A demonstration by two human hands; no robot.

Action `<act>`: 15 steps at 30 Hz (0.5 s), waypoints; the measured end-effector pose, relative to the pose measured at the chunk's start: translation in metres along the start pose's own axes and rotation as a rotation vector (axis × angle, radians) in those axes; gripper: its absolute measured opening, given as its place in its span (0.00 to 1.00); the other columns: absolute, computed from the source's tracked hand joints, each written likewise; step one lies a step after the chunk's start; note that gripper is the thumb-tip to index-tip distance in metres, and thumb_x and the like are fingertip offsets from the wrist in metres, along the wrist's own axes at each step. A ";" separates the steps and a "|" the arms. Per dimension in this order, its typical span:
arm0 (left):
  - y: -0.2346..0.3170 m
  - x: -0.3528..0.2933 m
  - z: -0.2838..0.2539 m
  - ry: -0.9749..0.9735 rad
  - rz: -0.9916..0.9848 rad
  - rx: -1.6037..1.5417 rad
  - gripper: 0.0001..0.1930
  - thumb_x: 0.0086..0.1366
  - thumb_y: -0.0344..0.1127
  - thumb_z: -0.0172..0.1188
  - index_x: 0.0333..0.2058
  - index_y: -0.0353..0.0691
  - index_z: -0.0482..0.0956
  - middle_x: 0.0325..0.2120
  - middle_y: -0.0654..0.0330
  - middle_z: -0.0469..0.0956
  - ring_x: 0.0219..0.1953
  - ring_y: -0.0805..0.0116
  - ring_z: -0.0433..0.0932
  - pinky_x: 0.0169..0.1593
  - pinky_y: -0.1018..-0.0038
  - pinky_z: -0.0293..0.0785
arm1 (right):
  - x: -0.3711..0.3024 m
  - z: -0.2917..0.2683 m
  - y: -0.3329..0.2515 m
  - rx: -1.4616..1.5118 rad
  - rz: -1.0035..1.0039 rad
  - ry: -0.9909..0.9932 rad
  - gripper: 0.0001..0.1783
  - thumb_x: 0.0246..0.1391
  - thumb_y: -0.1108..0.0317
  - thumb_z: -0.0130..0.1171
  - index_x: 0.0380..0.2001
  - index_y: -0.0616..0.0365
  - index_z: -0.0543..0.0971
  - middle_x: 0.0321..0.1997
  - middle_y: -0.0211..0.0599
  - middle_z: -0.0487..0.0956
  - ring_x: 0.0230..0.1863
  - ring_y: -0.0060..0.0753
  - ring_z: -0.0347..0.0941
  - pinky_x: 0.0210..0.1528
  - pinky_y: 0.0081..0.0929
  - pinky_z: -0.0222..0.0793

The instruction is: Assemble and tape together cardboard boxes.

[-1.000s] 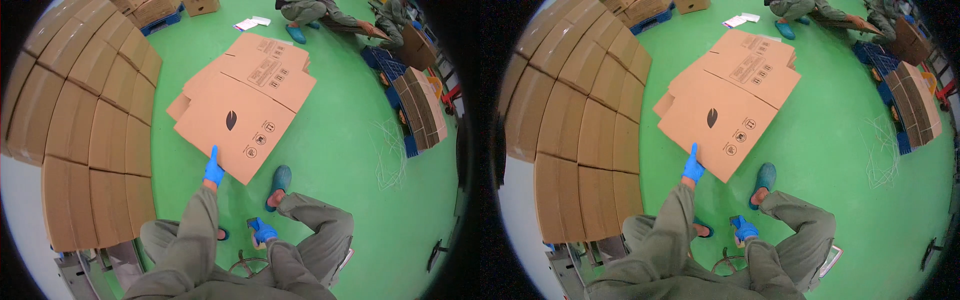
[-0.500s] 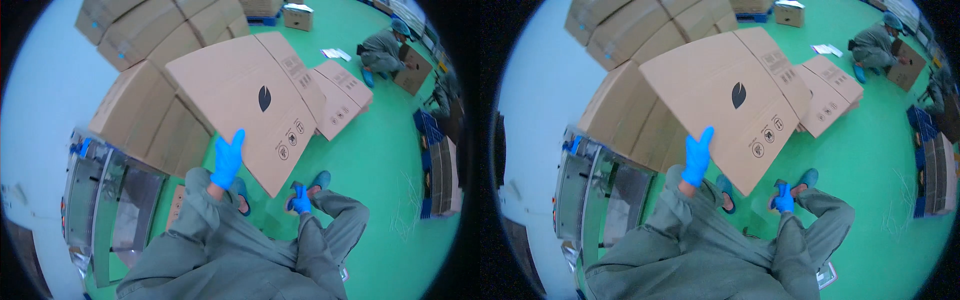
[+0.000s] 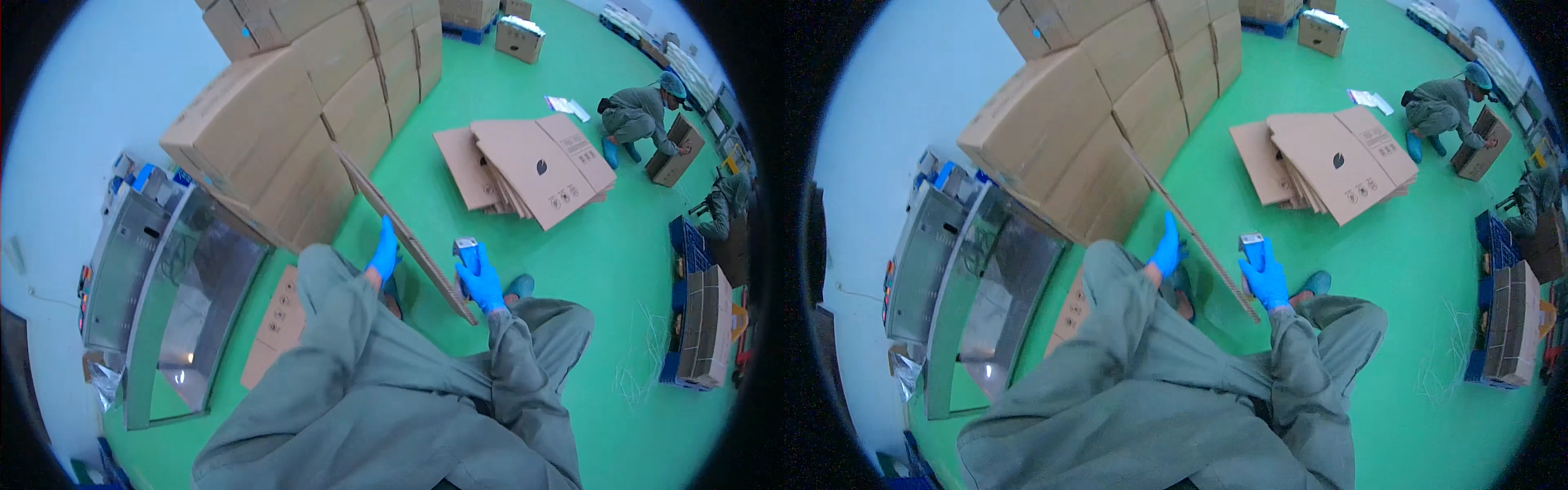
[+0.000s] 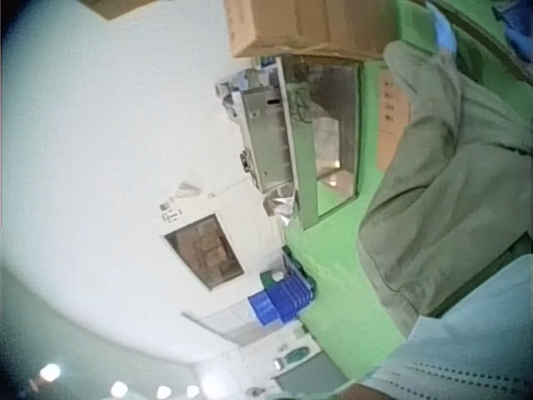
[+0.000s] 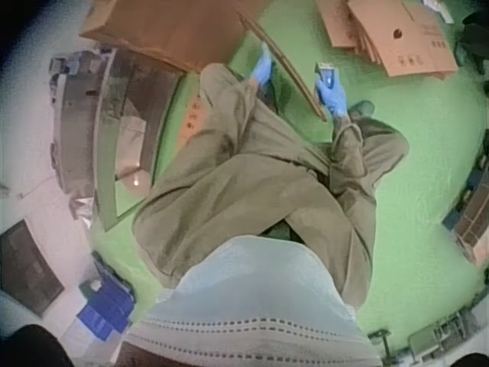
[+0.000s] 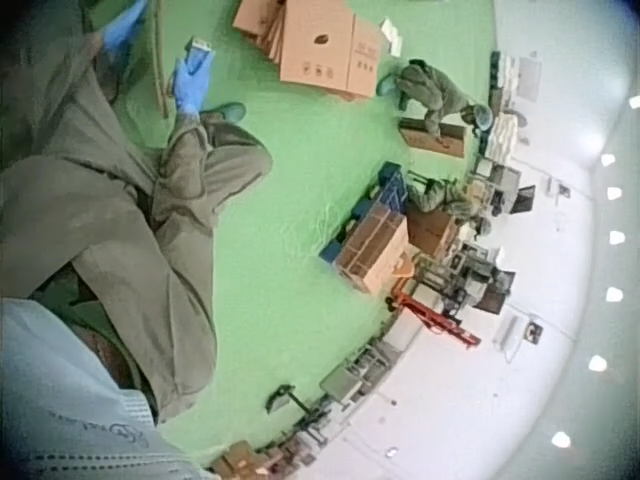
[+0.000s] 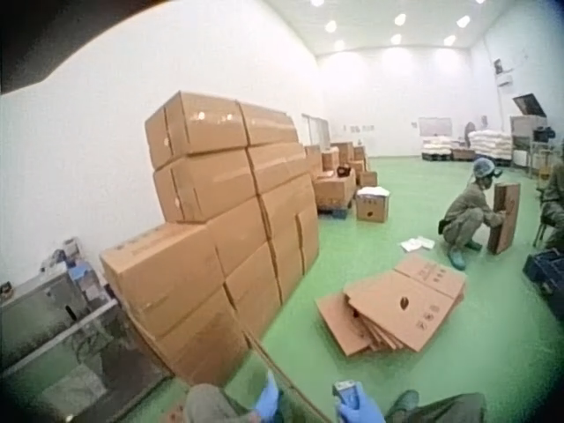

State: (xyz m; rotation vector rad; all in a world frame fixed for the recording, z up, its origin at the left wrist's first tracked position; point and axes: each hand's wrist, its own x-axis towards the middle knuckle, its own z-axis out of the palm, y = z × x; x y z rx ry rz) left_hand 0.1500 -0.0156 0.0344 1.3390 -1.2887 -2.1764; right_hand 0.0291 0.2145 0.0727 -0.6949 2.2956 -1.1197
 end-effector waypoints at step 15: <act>0.047 0.048 -0.026 0.304 0.529 0.572 0.51 0.56 0.50 0.62 0.65 0.28 0.39 0.63 0.38 0.53 0.63 0.48 0.60 0.63 0.66 0.58 | 0.009 0.037 0.019 0.270 -0.134 -0.200 0.55 0.46 0.53 0.66 0.68 0.59 0.45 0.58 0.63 0.67 0.54 0.53 0.69 0.56 0.40 0.64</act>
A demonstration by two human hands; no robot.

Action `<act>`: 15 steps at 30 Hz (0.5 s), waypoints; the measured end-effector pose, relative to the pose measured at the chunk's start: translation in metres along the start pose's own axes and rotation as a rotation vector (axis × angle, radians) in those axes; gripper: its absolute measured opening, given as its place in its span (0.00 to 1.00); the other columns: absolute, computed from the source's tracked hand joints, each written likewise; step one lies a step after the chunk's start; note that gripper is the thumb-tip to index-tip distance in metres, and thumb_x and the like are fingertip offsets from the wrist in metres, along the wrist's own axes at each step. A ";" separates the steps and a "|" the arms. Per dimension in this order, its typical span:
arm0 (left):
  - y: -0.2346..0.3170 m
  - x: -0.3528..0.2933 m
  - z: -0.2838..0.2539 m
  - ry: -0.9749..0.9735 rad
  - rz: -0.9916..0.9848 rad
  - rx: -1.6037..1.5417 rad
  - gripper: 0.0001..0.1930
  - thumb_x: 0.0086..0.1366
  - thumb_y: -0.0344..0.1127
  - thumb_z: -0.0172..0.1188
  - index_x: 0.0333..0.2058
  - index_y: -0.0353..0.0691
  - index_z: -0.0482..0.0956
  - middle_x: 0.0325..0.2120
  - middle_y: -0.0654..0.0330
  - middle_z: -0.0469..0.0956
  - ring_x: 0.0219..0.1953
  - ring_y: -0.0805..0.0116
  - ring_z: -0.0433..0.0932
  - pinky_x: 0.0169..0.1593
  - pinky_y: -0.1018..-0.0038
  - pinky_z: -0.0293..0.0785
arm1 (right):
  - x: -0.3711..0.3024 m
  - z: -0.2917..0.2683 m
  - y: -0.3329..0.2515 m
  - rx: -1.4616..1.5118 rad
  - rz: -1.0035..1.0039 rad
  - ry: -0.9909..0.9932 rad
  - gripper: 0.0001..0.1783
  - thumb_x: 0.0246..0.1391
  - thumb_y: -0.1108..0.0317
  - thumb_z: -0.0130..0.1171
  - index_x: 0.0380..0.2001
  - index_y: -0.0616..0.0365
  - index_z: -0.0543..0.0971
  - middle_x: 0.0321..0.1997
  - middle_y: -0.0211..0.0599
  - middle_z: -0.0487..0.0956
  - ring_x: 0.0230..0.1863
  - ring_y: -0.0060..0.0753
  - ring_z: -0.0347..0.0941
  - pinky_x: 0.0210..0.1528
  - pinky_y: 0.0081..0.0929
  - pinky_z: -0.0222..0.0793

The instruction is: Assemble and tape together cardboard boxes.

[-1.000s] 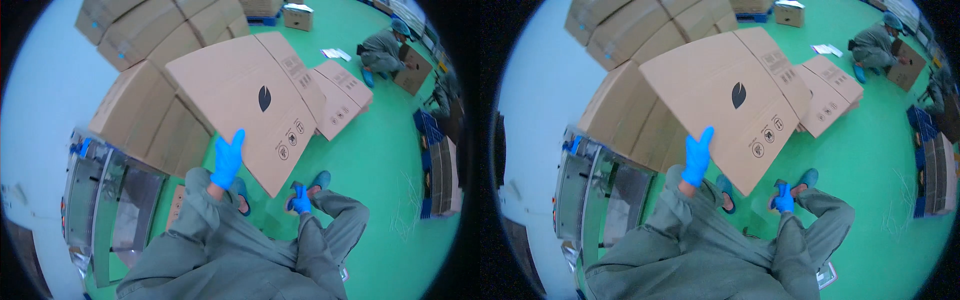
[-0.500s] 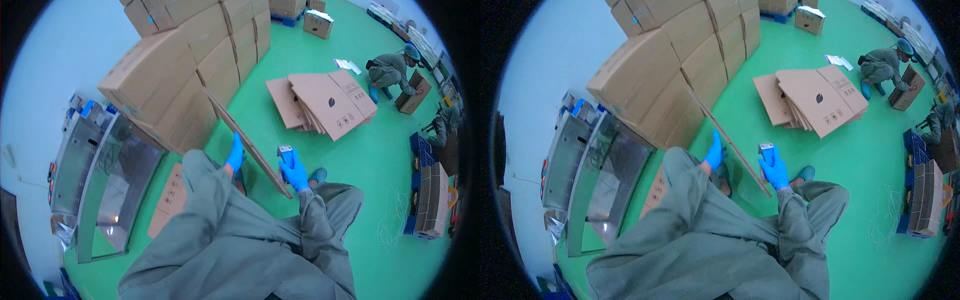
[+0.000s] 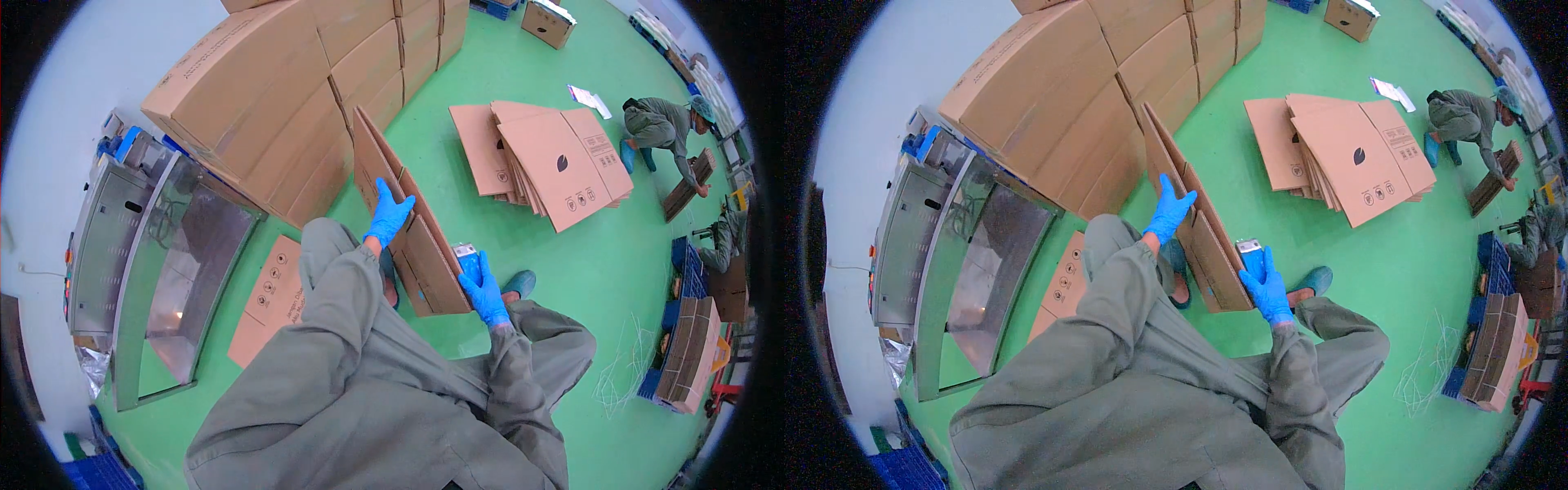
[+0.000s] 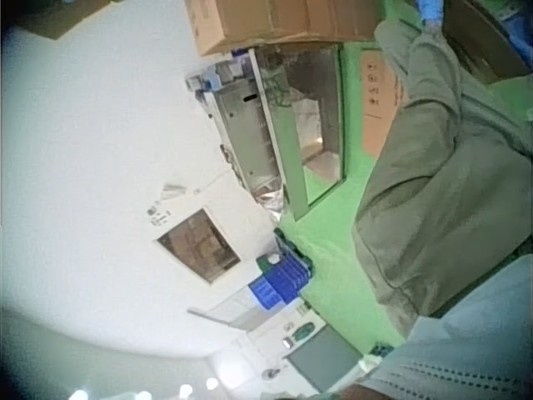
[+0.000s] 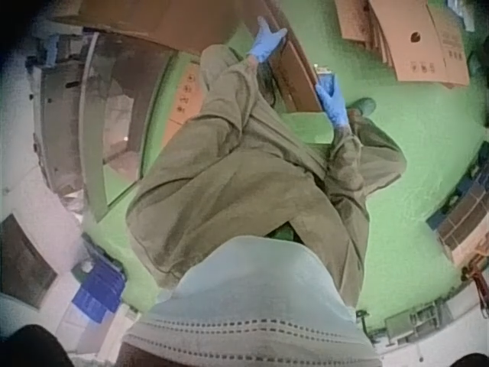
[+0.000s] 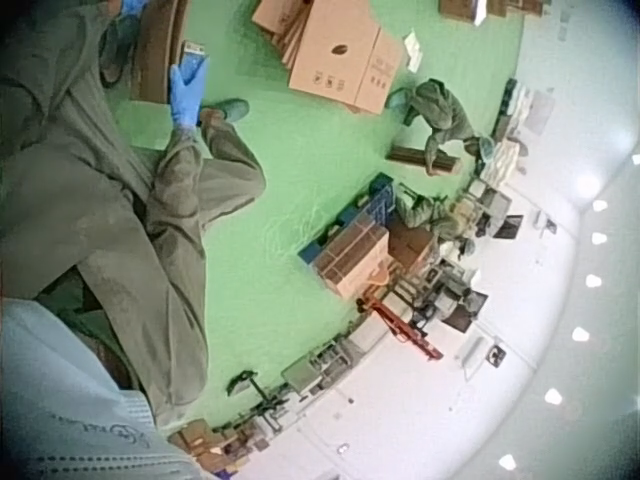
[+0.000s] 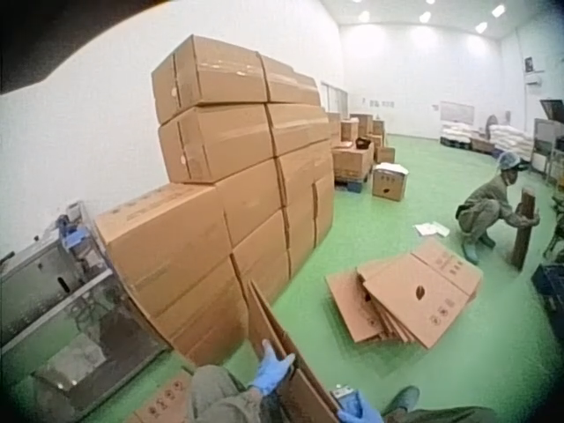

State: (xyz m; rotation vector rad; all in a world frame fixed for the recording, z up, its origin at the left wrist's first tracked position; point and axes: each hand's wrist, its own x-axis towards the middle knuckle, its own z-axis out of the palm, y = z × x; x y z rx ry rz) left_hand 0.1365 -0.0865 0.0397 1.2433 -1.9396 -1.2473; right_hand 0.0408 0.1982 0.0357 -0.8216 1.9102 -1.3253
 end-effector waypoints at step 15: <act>0.001 -0.223 0.034 -0.688 0.226 0.459 0.48 0.60 0.44 0.48 0.54 0.05 0.27 0.23 0.31 0.75 0.25 0.38 0.76 0.36 0.52 0.74 | 0.077 -0.117 -0.074 -0.793 -0.082 0.403 0.51 0.37 0.69 0.68 0.66 0.44 0.54 0.45 0.50 0.72 0.45 0.55 0.71 0.47 0.42 0.70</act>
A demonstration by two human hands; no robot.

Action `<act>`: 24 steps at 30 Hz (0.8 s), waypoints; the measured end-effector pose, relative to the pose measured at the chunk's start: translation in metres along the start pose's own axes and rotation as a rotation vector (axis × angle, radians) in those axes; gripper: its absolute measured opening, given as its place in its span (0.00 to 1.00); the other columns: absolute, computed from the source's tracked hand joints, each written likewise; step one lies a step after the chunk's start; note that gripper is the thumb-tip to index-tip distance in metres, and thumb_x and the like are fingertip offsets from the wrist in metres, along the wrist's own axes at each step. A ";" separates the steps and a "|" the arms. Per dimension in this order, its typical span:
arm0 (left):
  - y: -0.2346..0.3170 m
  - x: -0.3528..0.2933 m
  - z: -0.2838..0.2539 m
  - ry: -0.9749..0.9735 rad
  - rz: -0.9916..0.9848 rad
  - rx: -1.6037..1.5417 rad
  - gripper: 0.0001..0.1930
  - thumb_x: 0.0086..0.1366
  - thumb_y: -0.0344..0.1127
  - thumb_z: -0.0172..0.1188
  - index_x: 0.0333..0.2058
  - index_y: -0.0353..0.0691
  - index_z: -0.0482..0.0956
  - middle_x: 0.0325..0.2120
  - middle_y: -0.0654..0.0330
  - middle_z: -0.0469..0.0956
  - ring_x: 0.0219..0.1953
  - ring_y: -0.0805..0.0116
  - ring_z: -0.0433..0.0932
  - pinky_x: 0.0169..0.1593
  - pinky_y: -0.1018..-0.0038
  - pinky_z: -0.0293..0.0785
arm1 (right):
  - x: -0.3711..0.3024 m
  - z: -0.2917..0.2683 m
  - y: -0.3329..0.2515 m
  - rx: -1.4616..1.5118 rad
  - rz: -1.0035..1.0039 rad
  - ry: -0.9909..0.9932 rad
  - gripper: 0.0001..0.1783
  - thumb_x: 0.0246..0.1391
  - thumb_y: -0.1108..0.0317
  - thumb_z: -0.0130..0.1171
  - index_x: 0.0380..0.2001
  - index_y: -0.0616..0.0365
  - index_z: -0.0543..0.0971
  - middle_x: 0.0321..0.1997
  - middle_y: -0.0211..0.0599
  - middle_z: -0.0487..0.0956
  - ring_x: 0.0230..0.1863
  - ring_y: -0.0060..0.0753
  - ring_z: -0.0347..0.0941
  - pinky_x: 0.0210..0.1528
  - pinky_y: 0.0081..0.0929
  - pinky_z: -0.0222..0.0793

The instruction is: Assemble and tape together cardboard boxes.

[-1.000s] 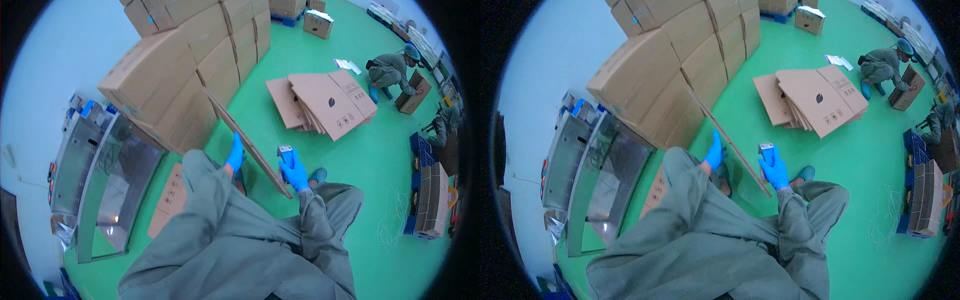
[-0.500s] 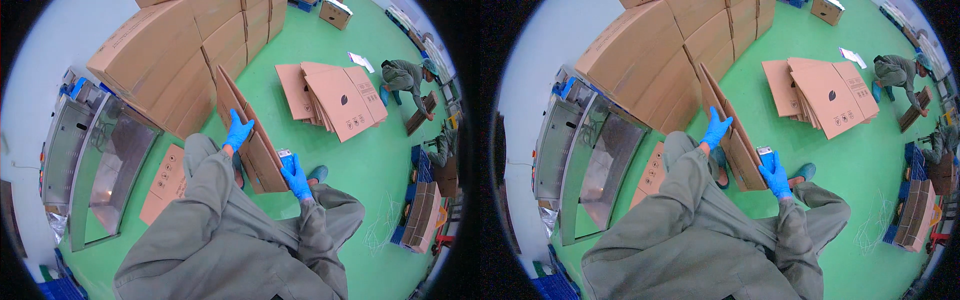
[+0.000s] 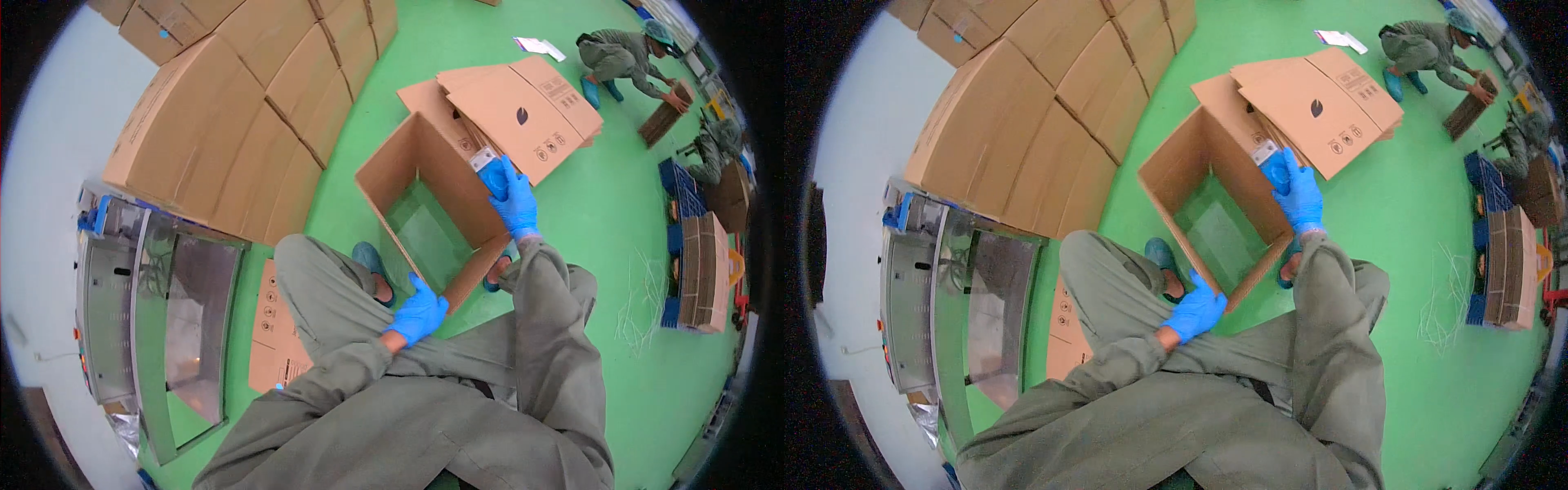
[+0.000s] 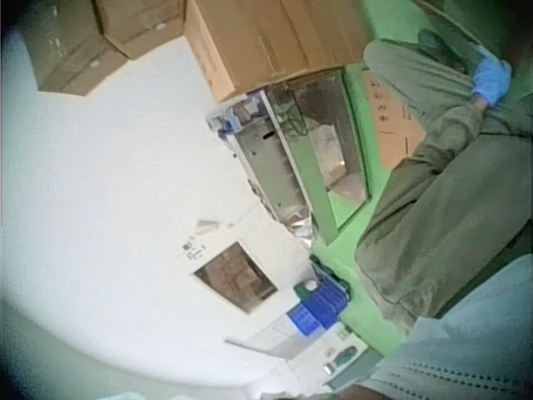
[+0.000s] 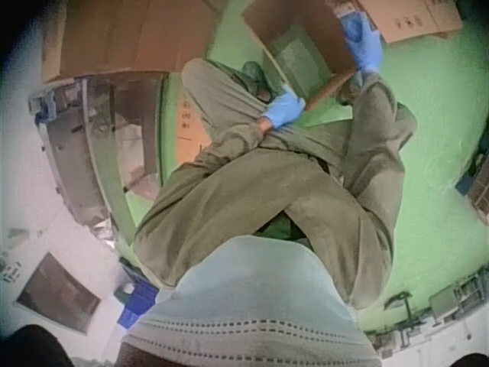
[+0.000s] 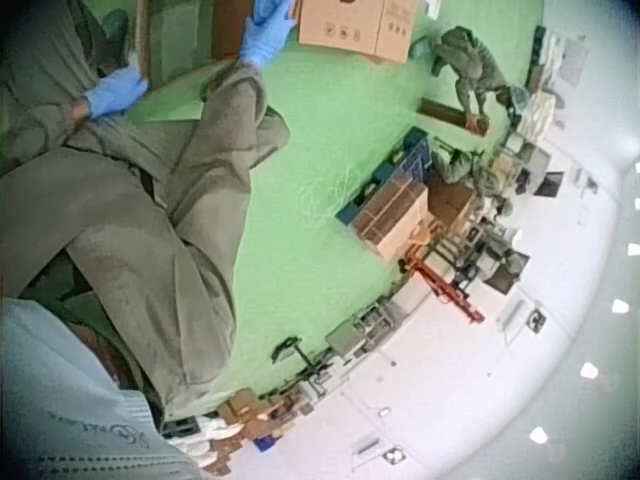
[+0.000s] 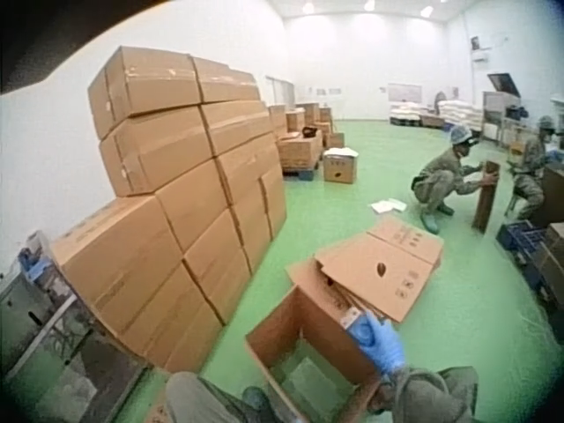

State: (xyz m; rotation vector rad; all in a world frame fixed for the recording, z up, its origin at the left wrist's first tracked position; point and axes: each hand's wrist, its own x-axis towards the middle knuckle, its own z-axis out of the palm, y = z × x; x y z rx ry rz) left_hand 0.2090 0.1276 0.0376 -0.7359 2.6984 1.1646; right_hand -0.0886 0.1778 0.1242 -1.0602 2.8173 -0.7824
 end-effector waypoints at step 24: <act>0.044 0.047 -0.181 0.675 -0.078 0.377 0.62 0.46 0.54 0.71 0.64 0.23 0.38 0.64 0.32 0.44 0.66 0.35 0.42 0.67 0.52 0.41 | -0.060 0.181 -0.043 0.176 -0.102 -0.425 0.40 0.43 0.65 0.59 0.63 0.45 0.59 0.44 0.47 0.70 0.41 0.53 0.73 0.42 0.46 0.73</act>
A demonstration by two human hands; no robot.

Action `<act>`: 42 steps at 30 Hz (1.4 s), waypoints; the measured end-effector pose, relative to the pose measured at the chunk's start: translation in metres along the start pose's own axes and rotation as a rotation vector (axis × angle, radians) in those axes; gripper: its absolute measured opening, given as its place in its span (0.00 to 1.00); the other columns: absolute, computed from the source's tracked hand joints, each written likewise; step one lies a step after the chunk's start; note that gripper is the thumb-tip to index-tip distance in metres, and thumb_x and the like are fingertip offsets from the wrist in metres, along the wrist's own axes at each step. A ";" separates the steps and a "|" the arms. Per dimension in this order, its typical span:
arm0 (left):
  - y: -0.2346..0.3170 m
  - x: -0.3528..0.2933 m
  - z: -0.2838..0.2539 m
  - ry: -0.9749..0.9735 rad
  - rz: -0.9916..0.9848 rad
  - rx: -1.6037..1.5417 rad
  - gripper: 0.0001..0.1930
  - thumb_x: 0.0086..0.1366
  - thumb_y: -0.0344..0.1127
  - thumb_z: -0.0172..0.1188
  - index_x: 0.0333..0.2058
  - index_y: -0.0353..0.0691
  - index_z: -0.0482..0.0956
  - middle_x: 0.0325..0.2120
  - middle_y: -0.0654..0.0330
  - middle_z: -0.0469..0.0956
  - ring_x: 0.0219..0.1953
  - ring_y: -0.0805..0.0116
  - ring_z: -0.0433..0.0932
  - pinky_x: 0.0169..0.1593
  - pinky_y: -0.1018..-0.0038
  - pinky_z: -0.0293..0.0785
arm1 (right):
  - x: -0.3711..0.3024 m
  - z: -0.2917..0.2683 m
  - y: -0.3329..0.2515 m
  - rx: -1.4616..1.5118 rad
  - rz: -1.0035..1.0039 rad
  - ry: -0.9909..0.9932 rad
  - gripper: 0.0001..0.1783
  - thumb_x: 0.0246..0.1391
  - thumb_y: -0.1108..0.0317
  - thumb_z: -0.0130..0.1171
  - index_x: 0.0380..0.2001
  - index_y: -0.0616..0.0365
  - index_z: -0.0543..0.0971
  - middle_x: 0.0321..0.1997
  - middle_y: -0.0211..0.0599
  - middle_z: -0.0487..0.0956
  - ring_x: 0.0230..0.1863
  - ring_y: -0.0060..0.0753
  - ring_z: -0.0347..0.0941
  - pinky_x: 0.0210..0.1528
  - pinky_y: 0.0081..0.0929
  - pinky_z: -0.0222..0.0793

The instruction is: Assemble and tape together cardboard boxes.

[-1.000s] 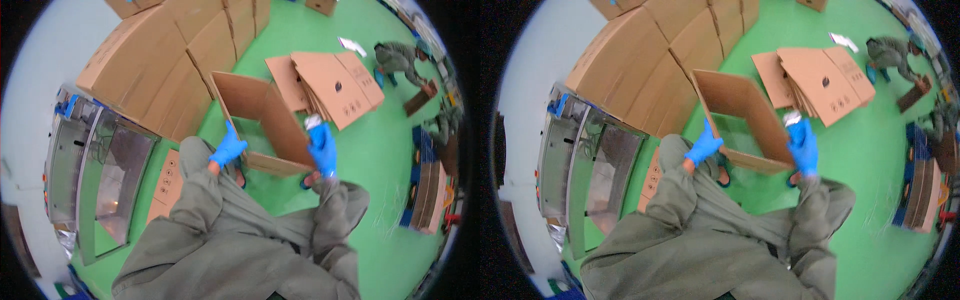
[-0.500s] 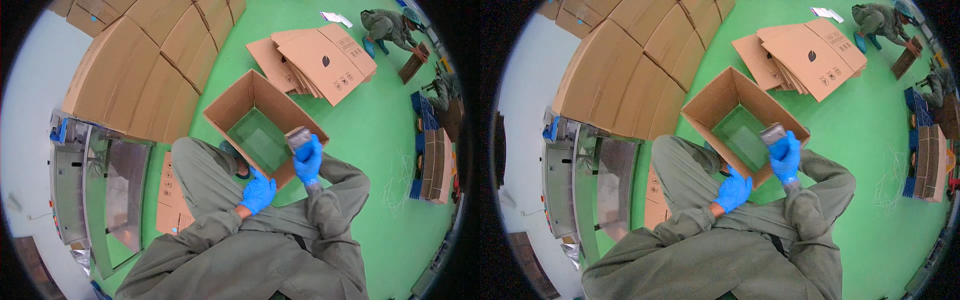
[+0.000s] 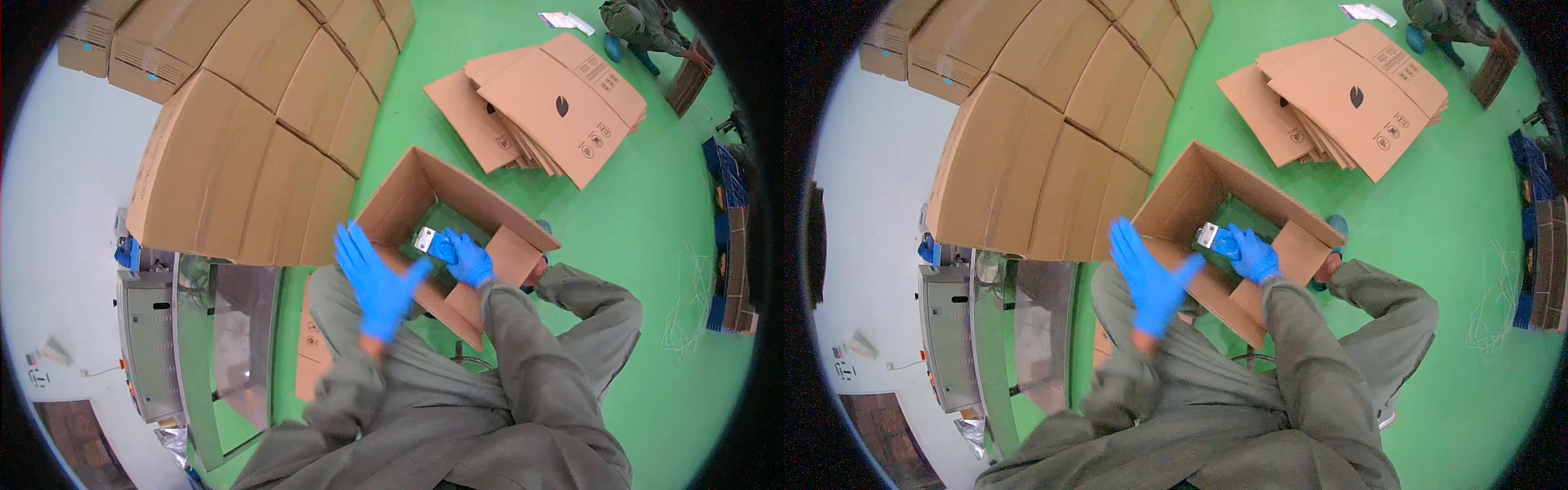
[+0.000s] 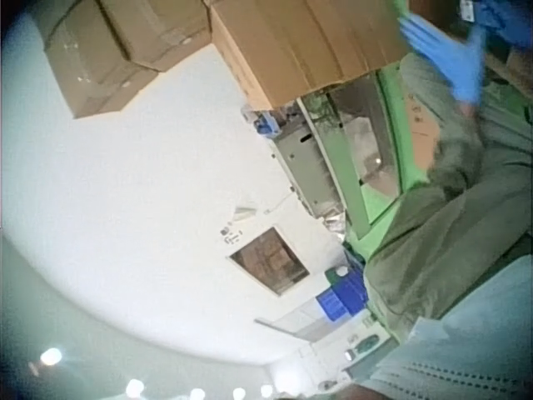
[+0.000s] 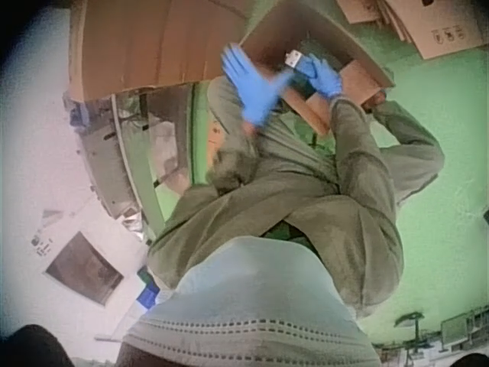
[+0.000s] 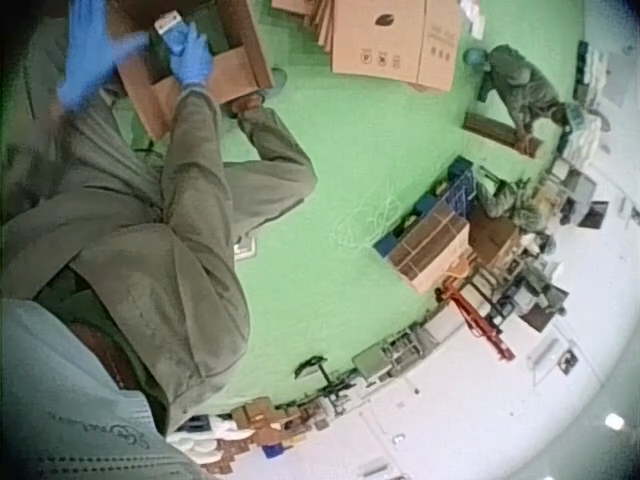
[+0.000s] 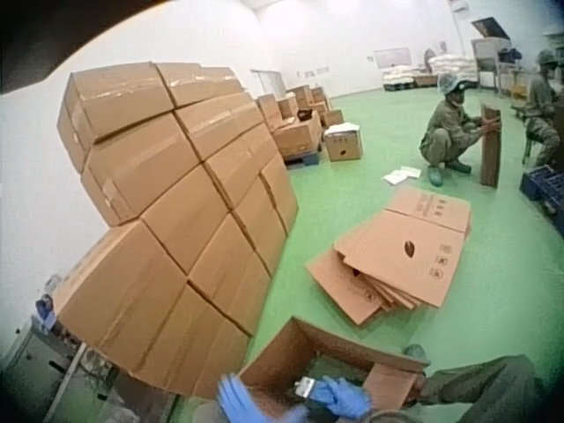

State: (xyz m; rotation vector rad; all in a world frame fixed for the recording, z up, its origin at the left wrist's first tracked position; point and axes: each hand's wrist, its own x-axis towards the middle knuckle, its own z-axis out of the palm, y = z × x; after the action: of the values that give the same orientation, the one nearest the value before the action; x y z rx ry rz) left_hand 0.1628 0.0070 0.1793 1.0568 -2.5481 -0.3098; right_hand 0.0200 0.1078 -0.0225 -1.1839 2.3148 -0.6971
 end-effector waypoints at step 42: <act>0.017 0.023 0.122 -0.955 -0.248 0.200 0.77 0.32 0.80 0.61 0.65 0.27 0.32 0.66 0.36 0.34 0.69 0.39 0.34 0.67 0.48 0.32 | 0.029 -0.145 0.049 0.634 0.367 1.000 0.30 0.41 0.68 0.61 0.50 0.61 0.65 0.36 0.43 0.75 0.30 0.36 0.74 0.32 0.33 0.73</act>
State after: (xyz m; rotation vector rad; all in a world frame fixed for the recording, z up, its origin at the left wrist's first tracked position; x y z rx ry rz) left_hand 0.0867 0.0096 0.0797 1.5855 -3.3103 -0.7986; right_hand -0.1102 0.1421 0.0552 -0.0645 2.5343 -1.9902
